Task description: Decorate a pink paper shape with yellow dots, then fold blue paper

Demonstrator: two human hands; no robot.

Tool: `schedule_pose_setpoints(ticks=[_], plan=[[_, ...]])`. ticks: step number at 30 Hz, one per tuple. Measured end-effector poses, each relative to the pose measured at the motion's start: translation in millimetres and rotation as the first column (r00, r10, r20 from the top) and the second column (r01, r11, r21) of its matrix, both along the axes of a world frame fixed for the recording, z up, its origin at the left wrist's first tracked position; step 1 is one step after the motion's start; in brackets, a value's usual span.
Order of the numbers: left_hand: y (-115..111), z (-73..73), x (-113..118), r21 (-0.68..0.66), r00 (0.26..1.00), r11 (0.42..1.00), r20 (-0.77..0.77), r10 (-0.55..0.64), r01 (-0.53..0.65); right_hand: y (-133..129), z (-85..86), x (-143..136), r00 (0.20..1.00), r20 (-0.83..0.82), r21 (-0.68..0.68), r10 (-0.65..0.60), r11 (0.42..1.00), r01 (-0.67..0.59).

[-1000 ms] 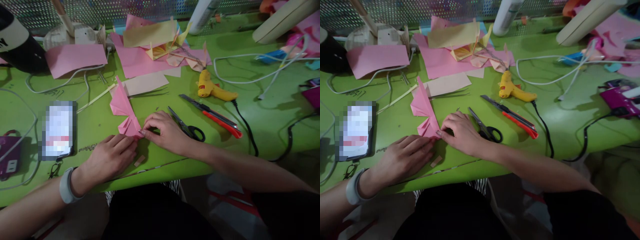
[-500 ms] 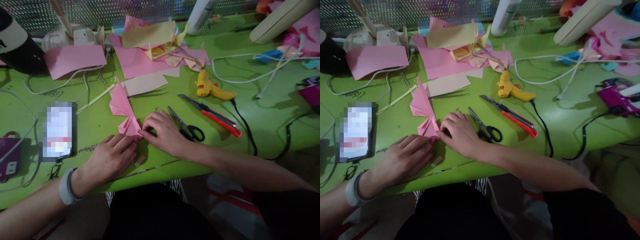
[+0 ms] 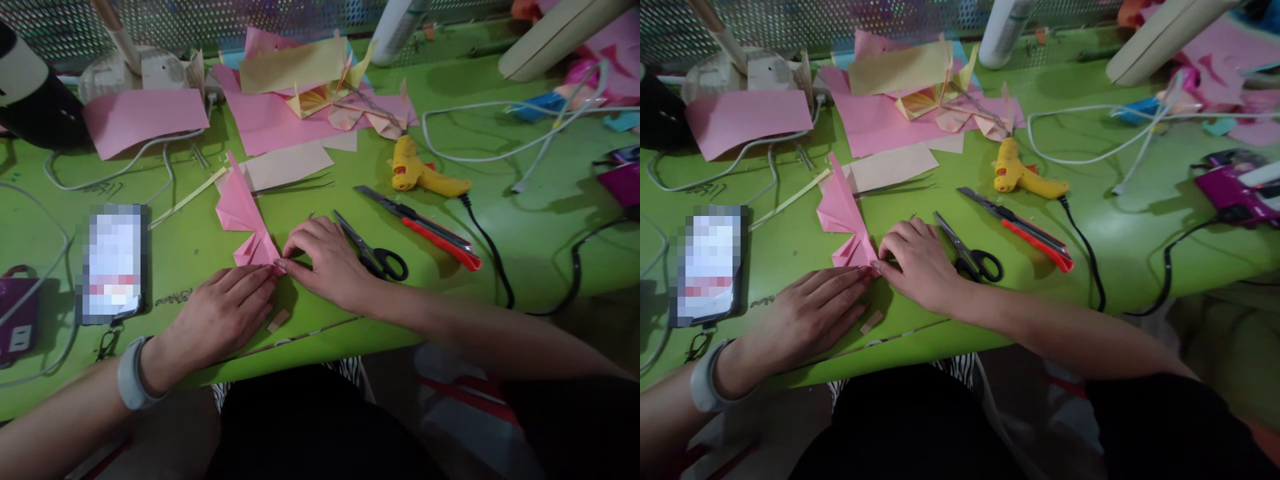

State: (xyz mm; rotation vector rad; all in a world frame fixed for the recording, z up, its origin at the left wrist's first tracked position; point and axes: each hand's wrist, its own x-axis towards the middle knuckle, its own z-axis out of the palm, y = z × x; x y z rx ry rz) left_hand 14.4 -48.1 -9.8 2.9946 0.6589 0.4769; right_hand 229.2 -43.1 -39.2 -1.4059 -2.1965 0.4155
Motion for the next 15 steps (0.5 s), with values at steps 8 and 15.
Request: schedule_pose_setpoints(ticks=[8,15], plan=[[0.8,-2.2,1.0,0.017,1.000,1.000,-0.018,0.010,-0.010,0.7,-1.7,2.0,0.999,0.038,0.012,0.026,1.000,-0.026],[-0.5,-1.0,2.0,0.026,1.000,1.000,-0.017,0.011,-0.011,-2.6,-2.4,3.5,0.996,0.072,0.085,0.047,0.995,-0.053]])
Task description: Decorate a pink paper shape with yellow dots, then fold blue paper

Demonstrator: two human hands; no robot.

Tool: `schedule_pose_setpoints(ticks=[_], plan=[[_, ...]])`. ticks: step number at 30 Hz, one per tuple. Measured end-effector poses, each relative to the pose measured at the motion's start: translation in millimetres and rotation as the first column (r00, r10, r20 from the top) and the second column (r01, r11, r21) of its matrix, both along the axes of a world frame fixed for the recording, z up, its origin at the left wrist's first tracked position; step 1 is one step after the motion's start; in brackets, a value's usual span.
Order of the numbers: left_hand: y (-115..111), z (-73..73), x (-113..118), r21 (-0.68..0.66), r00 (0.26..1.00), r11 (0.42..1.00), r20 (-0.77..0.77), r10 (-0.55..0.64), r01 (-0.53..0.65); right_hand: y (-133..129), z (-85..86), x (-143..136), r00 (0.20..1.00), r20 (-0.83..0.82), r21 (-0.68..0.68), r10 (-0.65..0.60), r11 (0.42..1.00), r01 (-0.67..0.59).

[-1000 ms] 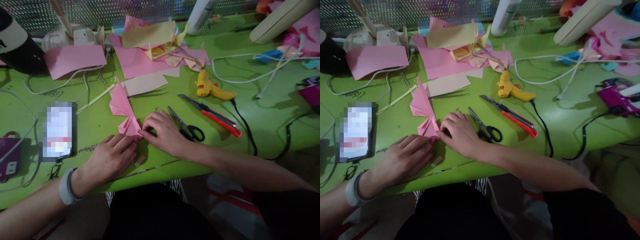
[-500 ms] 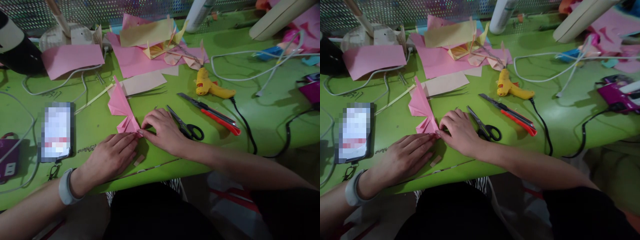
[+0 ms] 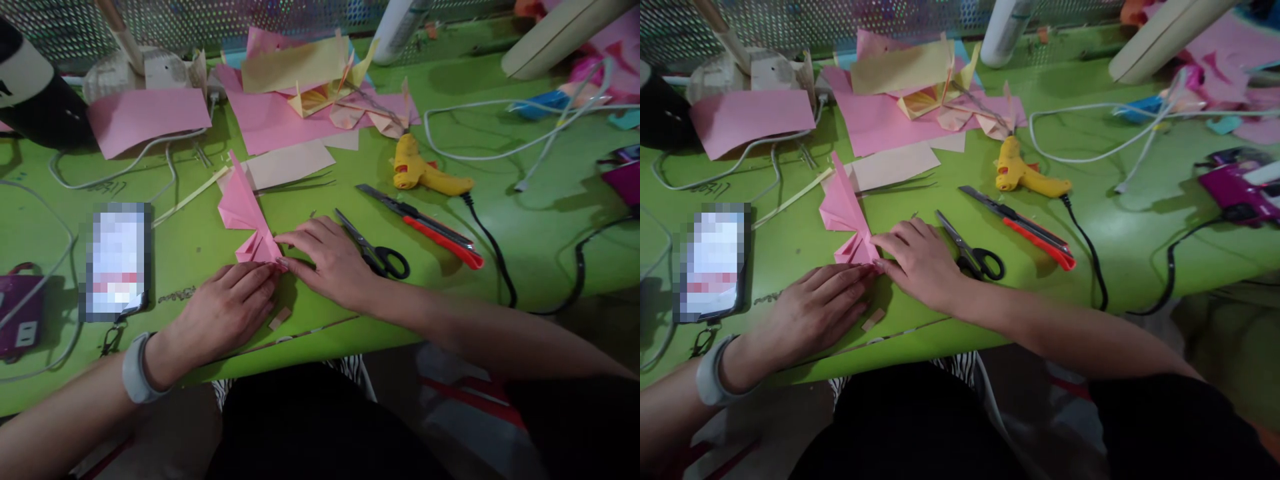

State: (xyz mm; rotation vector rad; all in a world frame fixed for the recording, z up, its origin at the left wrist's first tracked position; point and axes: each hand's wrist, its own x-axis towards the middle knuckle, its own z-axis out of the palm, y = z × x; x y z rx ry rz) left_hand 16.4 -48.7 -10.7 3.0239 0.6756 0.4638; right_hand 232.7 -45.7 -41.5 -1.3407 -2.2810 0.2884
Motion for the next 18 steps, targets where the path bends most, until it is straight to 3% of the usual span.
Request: schedule_pose_setpoints(ticks=[7,18], plan=[[0.5,-5.0,-0.8,0.019,1.000,1.000,0.013,-0.001,0.001,-4.9,1.6,1.5,0.998,0.044,0.066,0.051,0.996,-0.054],[-1.2,-4.8,0.0,0.026,0.999,1.000,0.042,0.002,-0.003,-9.4,1.8,0.5,0.983,0.186,0.091,-0.009,0.996,-0.008]])
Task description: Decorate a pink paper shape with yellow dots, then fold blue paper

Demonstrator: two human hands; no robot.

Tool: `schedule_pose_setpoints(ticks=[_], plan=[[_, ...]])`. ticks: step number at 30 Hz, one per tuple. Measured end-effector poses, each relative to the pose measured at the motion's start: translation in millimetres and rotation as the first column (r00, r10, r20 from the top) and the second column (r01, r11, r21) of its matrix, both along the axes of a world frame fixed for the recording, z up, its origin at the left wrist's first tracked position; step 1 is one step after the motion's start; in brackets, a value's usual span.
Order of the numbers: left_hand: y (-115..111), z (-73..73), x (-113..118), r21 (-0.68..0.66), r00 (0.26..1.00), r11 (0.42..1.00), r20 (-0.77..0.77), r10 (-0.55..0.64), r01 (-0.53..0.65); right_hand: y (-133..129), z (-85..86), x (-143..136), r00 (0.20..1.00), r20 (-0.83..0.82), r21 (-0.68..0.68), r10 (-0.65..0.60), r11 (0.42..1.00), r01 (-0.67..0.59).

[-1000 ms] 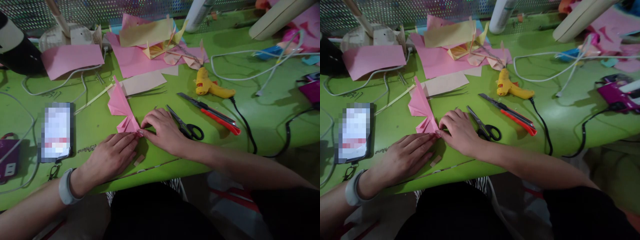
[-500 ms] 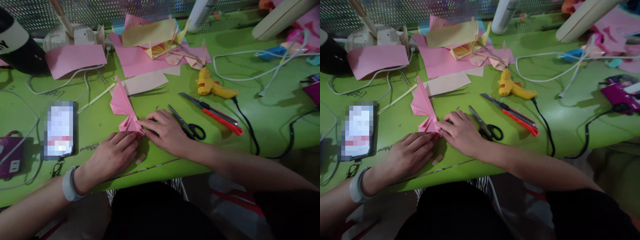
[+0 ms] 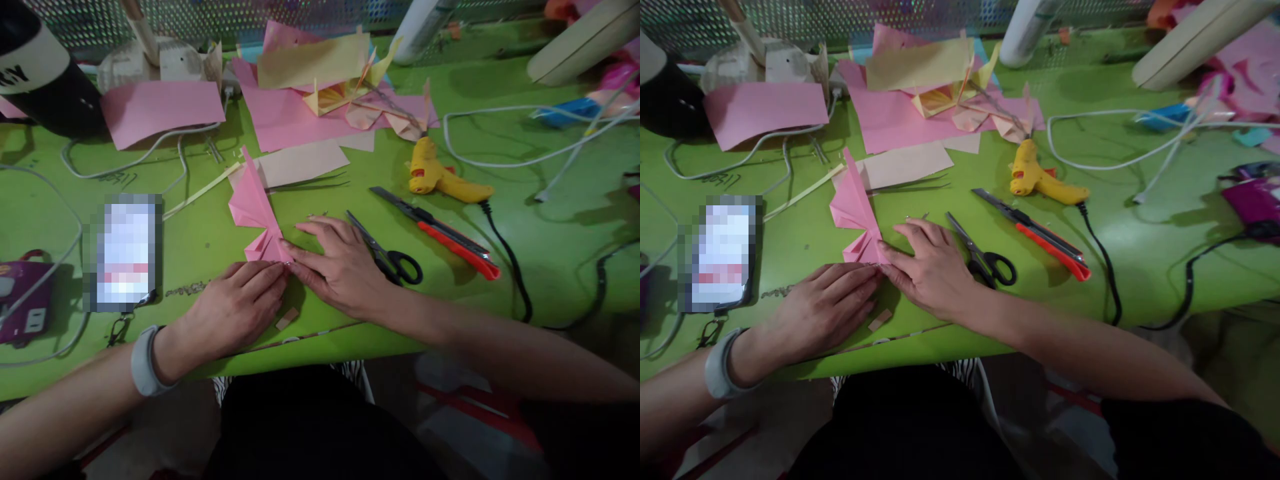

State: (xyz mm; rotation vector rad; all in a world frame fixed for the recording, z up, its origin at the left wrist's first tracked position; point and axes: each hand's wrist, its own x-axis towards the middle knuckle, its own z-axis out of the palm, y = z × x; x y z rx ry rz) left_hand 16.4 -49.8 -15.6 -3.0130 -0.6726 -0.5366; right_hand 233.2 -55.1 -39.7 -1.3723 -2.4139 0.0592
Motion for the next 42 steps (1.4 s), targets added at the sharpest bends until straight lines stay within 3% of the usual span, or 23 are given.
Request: schedule_pose_setpoints(ticks=[4,15,21,42], plan=[[-0.5,-0.3,-0.4,-0.024,1.000,1.000,-0.009,-0.003,0.003,-0.8,1.2,-0.5,0.998,0.064,-0.025,0.024,0.999,-0.022],[-4.2,-4.8,-4.8,-0.061,0.998,0.998,-0.059,0.006,-0.009,-11.0,13.7,8.7,0.988,0.034,-0.067,0.148,0.987,-0.146],[-5.1,-4.5,-2.2,-0.042,0.999,0.999,-0.049,0.017,-0.019,-23.3,-0.1,13.9,0.969,0.021,-0.006,0.247,0.969,-0.247],[-5.6,-1.1,0.3,-0.080,0.998,0.996,-0.058,0.023,-0.028,-25.7,0.5,13.1,0.962,0.075,0.094,0.261,0.959,-0.268]])
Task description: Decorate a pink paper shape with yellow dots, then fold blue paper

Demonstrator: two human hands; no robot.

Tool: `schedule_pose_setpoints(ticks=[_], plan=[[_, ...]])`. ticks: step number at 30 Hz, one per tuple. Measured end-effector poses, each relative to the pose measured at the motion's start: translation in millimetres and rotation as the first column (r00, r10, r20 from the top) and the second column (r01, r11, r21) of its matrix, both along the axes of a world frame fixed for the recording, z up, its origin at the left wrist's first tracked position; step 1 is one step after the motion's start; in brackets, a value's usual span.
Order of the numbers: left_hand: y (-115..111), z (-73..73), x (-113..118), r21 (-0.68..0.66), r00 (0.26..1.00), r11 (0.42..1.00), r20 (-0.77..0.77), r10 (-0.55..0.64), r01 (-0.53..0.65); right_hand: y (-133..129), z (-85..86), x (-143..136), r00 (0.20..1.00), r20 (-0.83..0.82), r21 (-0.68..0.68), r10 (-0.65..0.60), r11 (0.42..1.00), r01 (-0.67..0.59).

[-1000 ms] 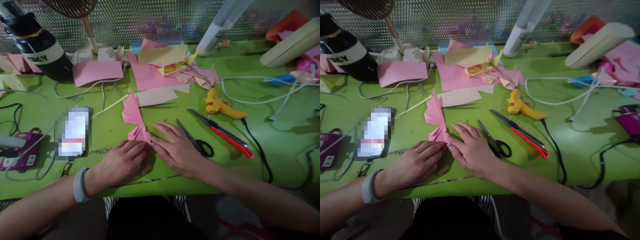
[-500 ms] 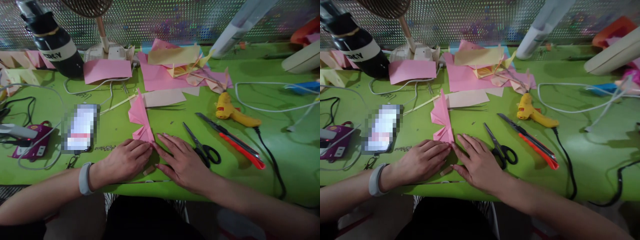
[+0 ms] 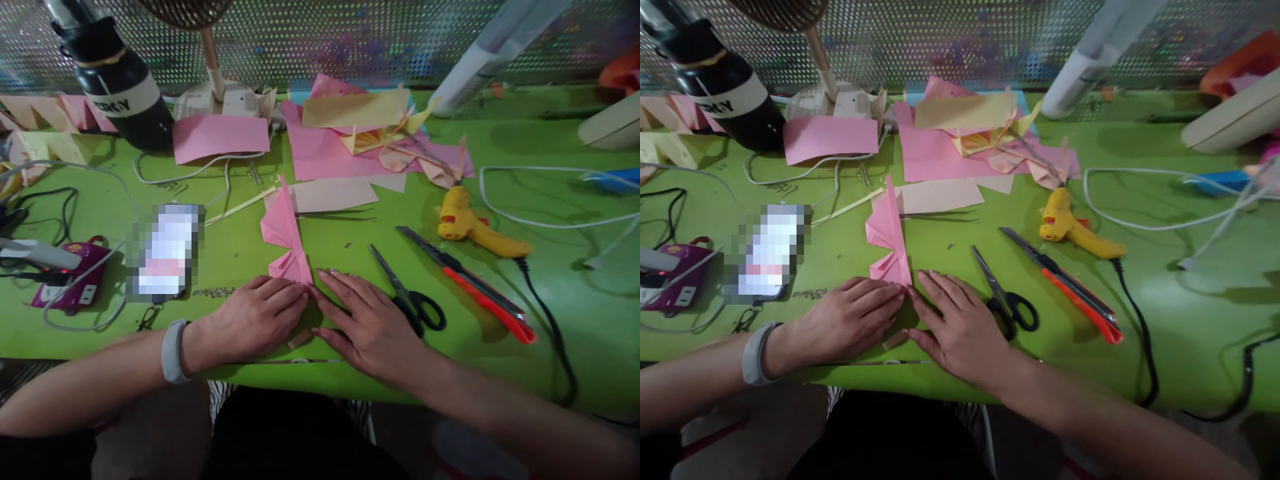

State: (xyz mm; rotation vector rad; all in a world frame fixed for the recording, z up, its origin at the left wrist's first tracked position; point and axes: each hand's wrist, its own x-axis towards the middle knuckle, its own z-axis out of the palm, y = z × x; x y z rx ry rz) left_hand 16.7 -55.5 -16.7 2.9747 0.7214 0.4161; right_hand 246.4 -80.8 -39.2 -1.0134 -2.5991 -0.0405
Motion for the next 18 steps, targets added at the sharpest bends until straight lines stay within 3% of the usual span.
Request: schedule_pose_setpoints(ticks=[18], plan=[[3.5,2.0,2.7,0.060,0.999,0.998,0.033,0.002,-0.004,1.5,1.7,-1.5,0.998,0.062,-0.010,-0.032,0.999,0.032]])
